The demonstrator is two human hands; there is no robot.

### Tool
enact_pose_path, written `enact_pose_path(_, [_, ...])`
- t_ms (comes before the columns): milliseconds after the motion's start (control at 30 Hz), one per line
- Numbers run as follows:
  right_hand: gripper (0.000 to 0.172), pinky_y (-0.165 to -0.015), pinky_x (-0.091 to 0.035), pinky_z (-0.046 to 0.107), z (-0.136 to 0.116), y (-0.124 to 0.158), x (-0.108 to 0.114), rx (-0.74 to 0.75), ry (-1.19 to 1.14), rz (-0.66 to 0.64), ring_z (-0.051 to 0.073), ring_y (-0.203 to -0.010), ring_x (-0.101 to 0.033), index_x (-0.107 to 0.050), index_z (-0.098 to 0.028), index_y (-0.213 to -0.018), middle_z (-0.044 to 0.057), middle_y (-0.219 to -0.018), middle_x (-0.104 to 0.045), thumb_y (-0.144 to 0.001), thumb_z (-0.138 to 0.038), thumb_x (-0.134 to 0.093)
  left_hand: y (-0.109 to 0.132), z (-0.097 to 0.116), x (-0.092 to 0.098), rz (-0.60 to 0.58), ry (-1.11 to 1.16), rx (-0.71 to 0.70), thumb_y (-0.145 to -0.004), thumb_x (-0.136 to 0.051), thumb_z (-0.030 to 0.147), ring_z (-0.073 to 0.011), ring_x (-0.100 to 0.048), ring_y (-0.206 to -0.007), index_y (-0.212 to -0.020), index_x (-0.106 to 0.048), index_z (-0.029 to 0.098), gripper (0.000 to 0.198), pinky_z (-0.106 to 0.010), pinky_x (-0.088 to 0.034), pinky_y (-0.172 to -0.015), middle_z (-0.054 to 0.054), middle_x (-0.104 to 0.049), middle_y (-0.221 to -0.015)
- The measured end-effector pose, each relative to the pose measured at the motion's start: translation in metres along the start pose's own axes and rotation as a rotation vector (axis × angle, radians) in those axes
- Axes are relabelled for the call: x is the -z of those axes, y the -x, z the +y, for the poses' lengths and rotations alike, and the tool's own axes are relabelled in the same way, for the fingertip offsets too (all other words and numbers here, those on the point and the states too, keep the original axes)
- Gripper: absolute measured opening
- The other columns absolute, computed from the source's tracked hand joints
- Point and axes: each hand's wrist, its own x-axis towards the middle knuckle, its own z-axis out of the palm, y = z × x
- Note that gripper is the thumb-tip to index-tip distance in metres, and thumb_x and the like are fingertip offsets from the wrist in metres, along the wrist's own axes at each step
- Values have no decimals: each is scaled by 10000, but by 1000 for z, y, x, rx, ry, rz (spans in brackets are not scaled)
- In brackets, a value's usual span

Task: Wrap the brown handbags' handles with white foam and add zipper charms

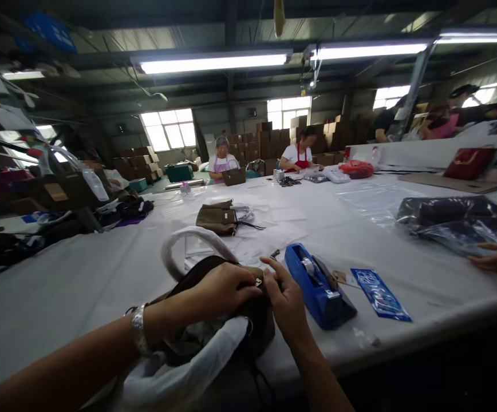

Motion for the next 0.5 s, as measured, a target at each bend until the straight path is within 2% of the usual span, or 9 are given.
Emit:
enact_pose_path(133, [477,-468,-339,227,-4,-1,5,4,16,-91,99,-510,-397,-634,-224,-1308,-49,-653,-453,-937,-515,-566,2,3,6,-9,-111,-45,-962,-485,191,-269,-723,-847,-996,-697,146,219,-333,-510,-700,-127,-759,-960])
enact_pose_path(200, [476,-459,-328,224,-8,-1,7,9,32,-120,91,-496,-383,-622,-236,-1328,-56,-647,-436,-939,-504,-565,2,2,10,-37,-132,-99,-963,-461,166,-288,-723,-868,-1016,-687,135,234,-346,-512,-703,-147,-751,-974])
enact_pose_path(300, [505,-436,-307,219,-12,-3,13,14,64,-141,87,-476,-362,-608,-235,-1354,-60,-635,-416,-930,-507,-567,7,-10,18,-93,-90,-148,-1004,-455,301,-246,-722,-812,-1041,-695,191,266,-294,-490,-661,-87,-758,-916])
enact_pose_path(367, [531,-423,-295,215,-12,-5,19,-3,64,-136,83,-466,-348,-611,-228,-1356,-60,-632,-408,-912,-516,-585,18,-26,23,-131,-43,-141,-1000,-478,352,-207,-707,-748,-966,-716,200,284,-259,-464,-630,-55,-756,-852])
enact_pose_path(500, [563,-394,-268,204,-6,-8,32,-83,59,-105,83,-436,-323,-640,-234,-1338,-67,-582,-367,-864,-537,-630,57,-58,31,-152,32,-32,-951,-549,261,-157,-660,-713,-877,-724,186,204,-221,-420,-614,-28,-744,-822])
